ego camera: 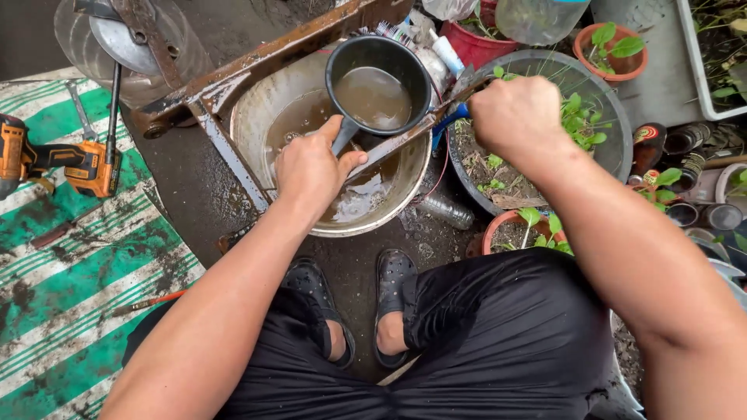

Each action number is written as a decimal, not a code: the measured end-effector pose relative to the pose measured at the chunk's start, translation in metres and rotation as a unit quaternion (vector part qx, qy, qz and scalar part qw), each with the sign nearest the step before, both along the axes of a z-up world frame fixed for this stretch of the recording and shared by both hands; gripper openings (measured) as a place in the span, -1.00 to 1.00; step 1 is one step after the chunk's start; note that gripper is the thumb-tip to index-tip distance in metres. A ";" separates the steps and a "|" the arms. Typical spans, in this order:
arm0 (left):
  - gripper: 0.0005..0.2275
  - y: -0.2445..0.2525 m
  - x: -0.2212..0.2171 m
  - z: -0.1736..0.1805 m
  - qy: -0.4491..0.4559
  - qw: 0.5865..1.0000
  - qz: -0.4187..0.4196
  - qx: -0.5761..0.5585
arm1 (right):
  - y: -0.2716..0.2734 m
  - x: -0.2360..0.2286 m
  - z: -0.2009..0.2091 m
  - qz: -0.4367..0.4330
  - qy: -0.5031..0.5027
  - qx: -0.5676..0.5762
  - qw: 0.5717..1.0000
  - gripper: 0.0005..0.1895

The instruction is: Scrubbing the surface of a motorcycle swingarm with a brush and soapy water to remove dirt and grime.

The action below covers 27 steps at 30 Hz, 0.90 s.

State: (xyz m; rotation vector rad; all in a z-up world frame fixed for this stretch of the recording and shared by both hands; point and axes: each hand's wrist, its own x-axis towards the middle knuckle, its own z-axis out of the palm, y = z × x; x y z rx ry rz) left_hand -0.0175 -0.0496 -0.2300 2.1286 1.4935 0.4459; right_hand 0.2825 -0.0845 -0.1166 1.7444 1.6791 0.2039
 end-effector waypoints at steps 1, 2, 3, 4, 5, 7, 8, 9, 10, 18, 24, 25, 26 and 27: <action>-0.28 0.003 0.003 0.003 -0.001 1.000 0.000 0.002 | -0.003 0.002 0.017 0.000 -0.001 0.002 1.000 -0.64; -0.28 0.001 0.002 0.004 -0.001 1.000 -0.009 0.004 | -0.009 0.001 0.031 0.009 -0.029 0.017 0.999 -0.67; -0.28 -0.001 0.001 0.005 -0.001 1.000 -0.018 0.007 | -0.013 0.000 0.044 0.019 -0.057 0.032 0.998 -0.68; -0.28 -0.001 0.001 0.005 0.000 1.000 -0.015 0.006 | -0.011 -0.006 0.035 0.023 -0.055 0.032 0.998 -0.68; -0.29 -0.001 0.002 0.006 0.003 1.000 -0.009 0.003 | -0.008 -0.013 0.027 -0.001 -0.048 0.003 0.999 -0.68; -0.29 -0.004 0.002 0.007 0.005 1.000 -0.005 0.002 | -0.010 -0.015 0.023 -0.025 -0.043 -0.024 0.998 -0.68; -0.28 -0.003 0.003 0.007 -0.002 1.000 -0.007 0.003 | -0.010 -0.008 0.028 0.001 -0.045 -0.001 0.999 -0.68; -0.27 -0.001 0.004 0.005 -0.008 1.000 -0.009 0.005 | -0.011 -0.002 0.031 0.028 -0.048 0.023 0.998 -0.68; -0.27 -0.002 0.004 0.007 -0.006 1.000 -0.007 0.000 | -0.015 0.000 0.038 0.030 -0.046 0.018 0.998 -0.68; -0.28 0.002 0.004 0.001 0.020 1.000 -0.008 -0.020 | -0.011 -0.004 0.050 0.012 -0.086 0.019 0.996 -0.70; -0.36 -0.002 0.003 0.012 0.009 1.000 0.000 -0.023 | -0.006 -0.010 0.011 0.056 -0.026 0.002 0.998 -0.70; -0.36 0.003 0.009 0.012 0.007 1.000 -0.001 -0.022 | -0.011 0.002 0.025 0.056 -0.028 0.002 0.998 -0.70; -0.35 0.001 0.008 0.010 0.006 1.000 -0.010 -0.008 | -0.018 0.010 0.034 0.097 -0.069 0.059 0.991 -0.80; -0.33 0.000 0.007 0.008 0.004 1.000 -0.019 0.006 | -0.025 0.018 0.044 0.137 -0.108 0.117 0.978 -0.90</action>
